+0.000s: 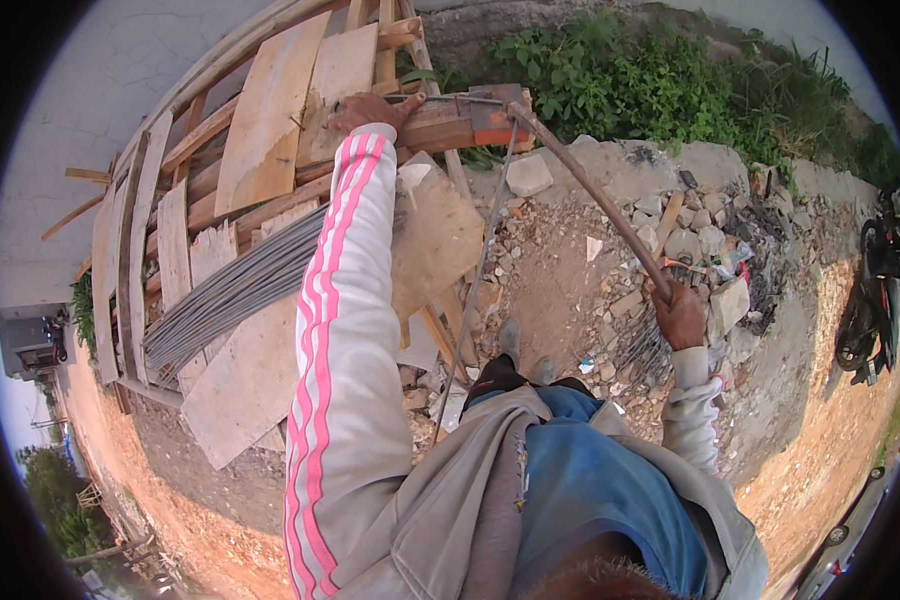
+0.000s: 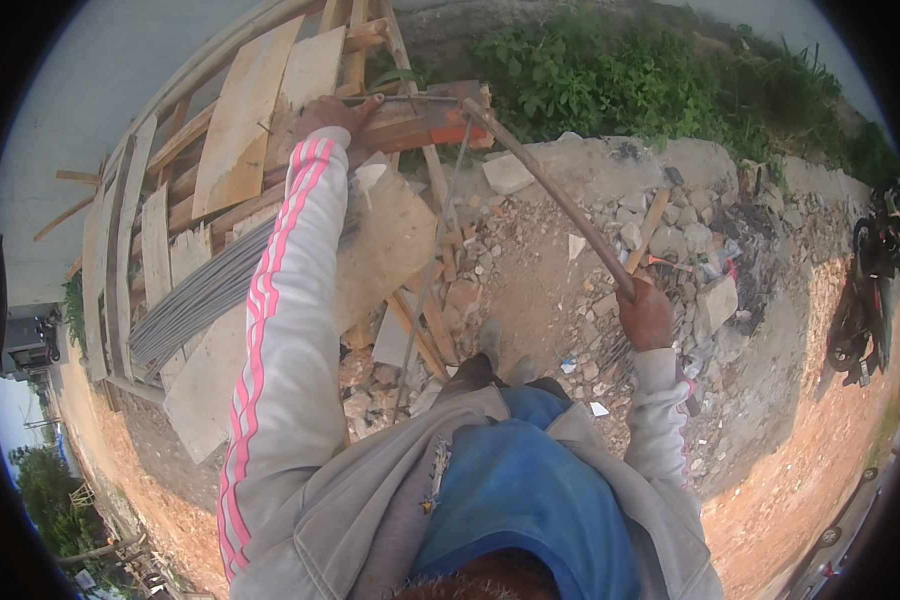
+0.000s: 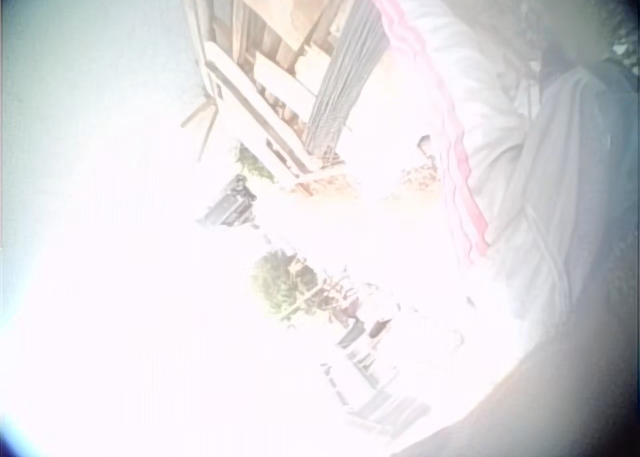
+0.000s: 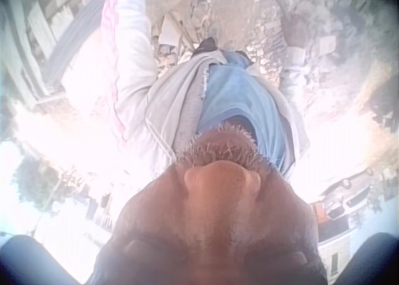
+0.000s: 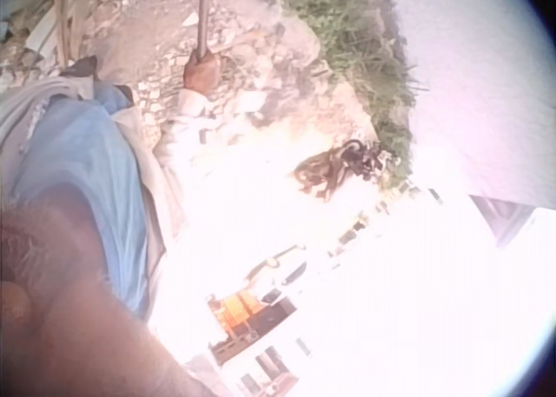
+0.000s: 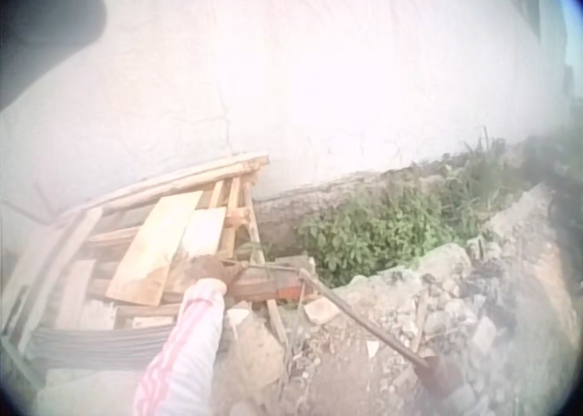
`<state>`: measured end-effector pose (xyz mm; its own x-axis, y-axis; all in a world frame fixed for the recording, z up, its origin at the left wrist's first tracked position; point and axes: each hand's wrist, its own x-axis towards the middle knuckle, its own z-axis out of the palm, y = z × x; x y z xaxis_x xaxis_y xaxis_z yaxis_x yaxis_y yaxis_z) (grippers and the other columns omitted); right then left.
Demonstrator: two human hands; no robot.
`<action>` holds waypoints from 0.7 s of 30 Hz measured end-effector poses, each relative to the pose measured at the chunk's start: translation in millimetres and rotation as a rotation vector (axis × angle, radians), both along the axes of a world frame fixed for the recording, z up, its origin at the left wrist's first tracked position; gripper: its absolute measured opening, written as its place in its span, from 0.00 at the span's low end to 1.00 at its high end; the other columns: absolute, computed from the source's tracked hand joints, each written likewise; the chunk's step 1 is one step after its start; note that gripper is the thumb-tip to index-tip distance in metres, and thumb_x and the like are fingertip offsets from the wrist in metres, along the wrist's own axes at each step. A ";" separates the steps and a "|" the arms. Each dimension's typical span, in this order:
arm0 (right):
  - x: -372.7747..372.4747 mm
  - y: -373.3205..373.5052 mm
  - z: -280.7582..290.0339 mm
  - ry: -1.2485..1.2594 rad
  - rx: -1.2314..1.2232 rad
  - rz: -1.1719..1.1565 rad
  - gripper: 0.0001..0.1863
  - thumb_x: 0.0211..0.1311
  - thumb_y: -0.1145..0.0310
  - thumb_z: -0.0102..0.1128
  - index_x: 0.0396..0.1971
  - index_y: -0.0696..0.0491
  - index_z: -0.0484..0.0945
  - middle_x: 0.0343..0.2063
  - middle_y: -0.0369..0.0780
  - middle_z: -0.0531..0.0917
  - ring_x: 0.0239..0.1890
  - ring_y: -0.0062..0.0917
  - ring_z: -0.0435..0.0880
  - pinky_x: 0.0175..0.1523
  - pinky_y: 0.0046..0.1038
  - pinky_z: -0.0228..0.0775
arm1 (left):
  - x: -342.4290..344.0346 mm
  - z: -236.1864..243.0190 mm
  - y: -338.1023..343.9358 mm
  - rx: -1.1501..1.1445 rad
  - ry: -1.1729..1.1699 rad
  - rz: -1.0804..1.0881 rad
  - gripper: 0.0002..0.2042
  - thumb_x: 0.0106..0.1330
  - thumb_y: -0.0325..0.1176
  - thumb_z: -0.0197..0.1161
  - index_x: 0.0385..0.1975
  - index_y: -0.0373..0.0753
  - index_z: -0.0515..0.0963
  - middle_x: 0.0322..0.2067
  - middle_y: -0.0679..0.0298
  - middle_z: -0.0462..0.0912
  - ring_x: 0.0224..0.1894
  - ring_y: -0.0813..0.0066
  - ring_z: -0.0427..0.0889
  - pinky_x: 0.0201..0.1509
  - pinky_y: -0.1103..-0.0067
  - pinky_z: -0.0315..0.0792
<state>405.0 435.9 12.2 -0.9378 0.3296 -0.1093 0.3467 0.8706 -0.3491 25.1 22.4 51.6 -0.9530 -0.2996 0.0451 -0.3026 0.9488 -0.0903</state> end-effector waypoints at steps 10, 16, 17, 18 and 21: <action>6.0 -18.9 10.4 0.013 0.118 -0.042 0.14 0.64 0.56 0.63 0.33 0.53 0.82 0.25 0.52 0.84 0.30 0.52 0.84 0.35 0.50 0.75 | -11.5 8.1 -4.1 0.104 -0.148 -0.002 0.52 0.50 0.84 0.54 0.57 0.38 0.79 0.58 0.51 0.78 0.62 0.52 0.78 0.64 0.53 0.68; -6.9 14.5 15.8 -0.004 0.007 0.038 0.19 0.62 0.51 0.67 0.36 0.54 0.83 0.25 0.51 0.83 0.31 0.51 0.84 0.35 0.49 0.73 | 5.3 0.5 -3.5 0.013 0.062 -0.007 0.45 0.51 0.80 0.59 0.48 0.39 0.85 0.46 0.53 0.88 0.52 0.54 0.86 0.55 0.63 0.79; -10.1 17.2 18.7 -0.024 -0.018 0.025 0.20 0.61 0.50 0.69 0.37 0.55 0.83 0.24 0.51 0.83 0.31 0.51 0.84 0.35 0.47 0.73 | 2.5 5.7 -5.0 0.053 0.000 -0.018 0.46 0.50 0.80 0.59 0.50 0.38 0.84 0.47 0.52 0.88 0.52 0.54 0.86 0.54 0.63 0.79; -9.5 18.2 17.5 0.029 -0.079 0.008 0.20 0.61 0.51 0.69 0.36 0.55 0.83 0.23 0.49 0.83 0.29 0.47 0.84 0.34 0.44 0.73 | 1.6 7.3 -5.0 0.050 -0.024 -0.034 0.45 0.52 0.80 0.59 0.50 0.39 0.84 0.46 0.53 0.88 0.51 0.54 0.87 0.54 0.63 0.79; -16.4 10.2 -15.0 0.145 -0.416 -0.017 0.18 0.63 0.55 0.71 0.34 0.57 0.82 0.21 0.40 0.81 0.22 0.33 0.81 0.30 0.35 0.70 | -11.5 7.5 -15.1 0.054 -0.125 -0.068 0.43 0.55 0.78 0.58 0.53 0.43 0.83 0.51 0.53 0.84 0.55 0.51 0.82 0.58 0.58 0.74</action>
<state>388.6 446.1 -2.9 -0.9481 0.3006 -0.1034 0.2810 0.6403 -0.7149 13.6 7.4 59.1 -0.9684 -0.2329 -0.0898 -0.2270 0.9713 -0.0714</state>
